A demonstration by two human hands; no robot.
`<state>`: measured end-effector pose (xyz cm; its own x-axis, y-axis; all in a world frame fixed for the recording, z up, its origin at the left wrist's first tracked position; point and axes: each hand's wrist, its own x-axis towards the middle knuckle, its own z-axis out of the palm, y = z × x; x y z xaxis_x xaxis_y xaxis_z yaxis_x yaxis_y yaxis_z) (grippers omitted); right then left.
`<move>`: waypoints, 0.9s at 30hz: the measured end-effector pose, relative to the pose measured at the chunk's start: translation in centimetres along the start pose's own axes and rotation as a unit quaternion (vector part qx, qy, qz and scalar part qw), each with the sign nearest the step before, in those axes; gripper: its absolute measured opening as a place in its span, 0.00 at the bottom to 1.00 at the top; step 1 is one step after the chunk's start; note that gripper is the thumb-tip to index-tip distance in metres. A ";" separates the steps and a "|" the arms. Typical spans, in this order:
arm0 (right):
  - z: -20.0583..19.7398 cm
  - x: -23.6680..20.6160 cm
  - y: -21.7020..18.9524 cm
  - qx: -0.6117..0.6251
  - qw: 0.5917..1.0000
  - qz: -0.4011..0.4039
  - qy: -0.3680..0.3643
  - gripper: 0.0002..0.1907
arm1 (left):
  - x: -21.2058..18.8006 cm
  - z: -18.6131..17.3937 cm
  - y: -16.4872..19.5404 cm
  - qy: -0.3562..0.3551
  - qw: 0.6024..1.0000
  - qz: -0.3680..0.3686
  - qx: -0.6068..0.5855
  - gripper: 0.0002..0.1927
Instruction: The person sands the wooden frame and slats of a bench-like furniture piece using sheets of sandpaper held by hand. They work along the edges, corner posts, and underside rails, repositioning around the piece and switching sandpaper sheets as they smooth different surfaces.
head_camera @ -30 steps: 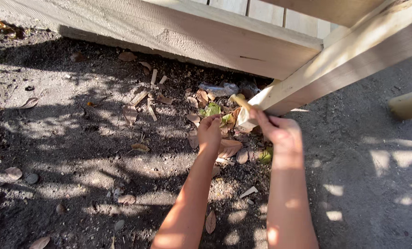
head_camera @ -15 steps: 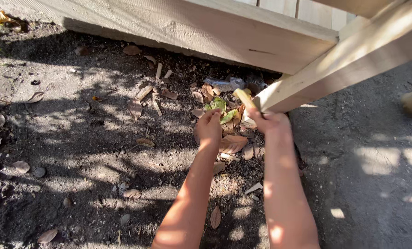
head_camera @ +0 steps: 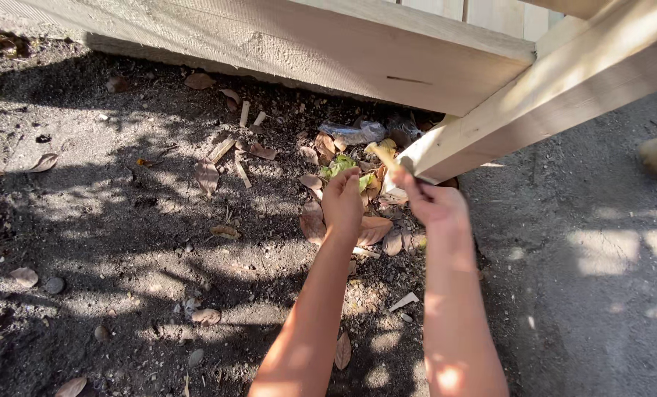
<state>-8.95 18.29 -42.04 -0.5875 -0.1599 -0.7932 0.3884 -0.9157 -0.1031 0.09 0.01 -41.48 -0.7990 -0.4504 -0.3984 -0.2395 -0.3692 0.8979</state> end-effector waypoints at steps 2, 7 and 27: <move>0.1 -1.0 -0.7 0.080 0.997 0.016 -0.014 0.24 | 0.1 -0.1 0.1 0.012 0.999 -0.051 -0.002 0.16; 0.5 -1.9 -0.4 -0.033 0.997 -0.065 0.022 0.24 | 0.1 -0.4 0.6 0.012 1.000 0.012 -0.008 0.15; -0.3 0.5 2.0 0.122 0.991 0.031 0.037 0.19 | -0.8 -1.4 3.2 0.024 0.999 -0.018 0.028 0.15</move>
<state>-8.19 16.47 -42.83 -0.5107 -0.1998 -0.8362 0.2346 -0.9681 0.0881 0.69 -1.97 -38.56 -0.7621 -0.4771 -0.4377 -0.2989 -0.3406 0.8915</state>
